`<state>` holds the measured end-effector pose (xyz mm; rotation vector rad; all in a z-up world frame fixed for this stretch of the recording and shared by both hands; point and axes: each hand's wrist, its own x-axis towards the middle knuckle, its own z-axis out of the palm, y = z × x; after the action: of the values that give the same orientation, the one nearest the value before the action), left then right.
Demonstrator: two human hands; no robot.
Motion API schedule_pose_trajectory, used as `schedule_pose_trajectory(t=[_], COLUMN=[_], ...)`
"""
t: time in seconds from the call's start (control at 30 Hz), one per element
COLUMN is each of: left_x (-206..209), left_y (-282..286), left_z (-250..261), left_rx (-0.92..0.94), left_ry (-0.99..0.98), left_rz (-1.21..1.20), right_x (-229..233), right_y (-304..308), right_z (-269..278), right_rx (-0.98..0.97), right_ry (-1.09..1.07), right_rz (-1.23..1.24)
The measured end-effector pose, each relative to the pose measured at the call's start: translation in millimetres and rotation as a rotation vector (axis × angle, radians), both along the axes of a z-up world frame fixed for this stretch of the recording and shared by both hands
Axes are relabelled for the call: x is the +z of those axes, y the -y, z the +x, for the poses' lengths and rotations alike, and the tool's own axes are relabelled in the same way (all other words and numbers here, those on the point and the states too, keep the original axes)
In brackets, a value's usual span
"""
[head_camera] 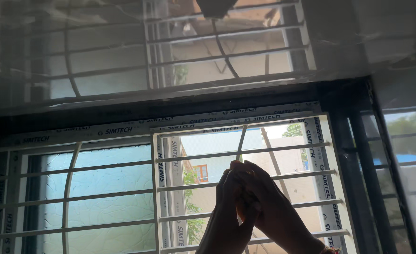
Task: The person cleans a window grill and window frame by wiping the bars, ledge, and upper frame with a cloth.
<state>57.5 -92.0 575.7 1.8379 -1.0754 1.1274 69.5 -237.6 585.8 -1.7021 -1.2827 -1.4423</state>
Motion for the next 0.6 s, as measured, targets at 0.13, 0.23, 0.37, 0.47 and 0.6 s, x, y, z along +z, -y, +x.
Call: schedule_pose_trajectory(t=[0.13,0.23,0.37,0.47,0.6], left_x=[30,48,69,87,113], left_y=[-5,-8,-16,-23,-43], left_z=[-9,2,16,33,70], left_rx=[-0.041,-0.063,-0.1,-0.031,0.191], left_ry=[-0.142,-0.073,-0.091,-0.06,0.045], left_rz=[0.0,0.03,0.037,0.056,0.104], right_x=[25,42,63,80,102], right_y=[-7,-13,-17,-20,-24], right_z=[3,13,19,26,40], right_rx=[-0.088,-0.183,-0.207,-0.418,-0.585], right_ry=[-0.11,-0.09,0.017,0.041,0.233], right_rz=[0.019,0.052,0.063,0.04,0.016])
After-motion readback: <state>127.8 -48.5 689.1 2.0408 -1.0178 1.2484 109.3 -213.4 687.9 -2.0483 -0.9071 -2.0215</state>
